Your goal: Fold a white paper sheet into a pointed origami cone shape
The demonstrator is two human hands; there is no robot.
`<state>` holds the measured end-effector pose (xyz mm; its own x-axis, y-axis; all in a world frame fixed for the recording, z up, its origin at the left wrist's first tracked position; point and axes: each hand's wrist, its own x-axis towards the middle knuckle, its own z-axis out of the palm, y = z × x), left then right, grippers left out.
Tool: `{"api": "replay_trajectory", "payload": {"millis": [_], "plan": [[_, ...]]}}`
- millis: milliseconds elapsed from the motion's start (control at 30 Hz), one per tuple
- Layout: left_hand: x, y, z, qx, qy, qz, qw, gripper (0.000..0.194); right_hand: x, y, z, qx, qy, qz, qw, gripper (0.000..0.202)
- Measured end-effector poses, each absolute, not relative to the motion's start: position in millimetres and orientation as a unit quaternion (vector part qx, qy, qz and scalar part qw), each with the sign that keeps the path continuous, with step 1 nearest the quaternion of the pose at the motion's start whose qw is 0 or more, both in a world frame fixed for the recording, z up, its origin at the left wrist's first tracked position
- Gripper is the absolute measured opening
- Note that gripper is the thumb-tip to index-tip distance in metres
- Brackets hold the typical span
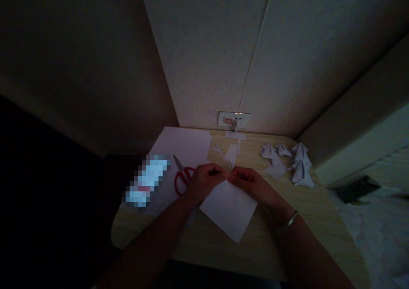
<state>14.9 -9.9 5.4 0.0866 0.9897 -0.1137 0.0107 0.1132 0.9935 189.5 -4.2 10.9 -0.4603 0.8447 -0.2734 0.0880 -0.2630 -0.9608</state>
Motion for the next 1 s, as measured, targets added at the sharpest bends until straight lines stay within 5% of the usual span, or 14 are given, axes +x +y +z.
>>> {"api": "replay_trajectory", "payload": {"millis": [1000], "plan": [[5, -1, -1, 0.403, 0.539, 0.539, 0.506, 0.017, 200, 12, 6, -0.492, -0.521, 0.534, 0.449, 0.027]]}}
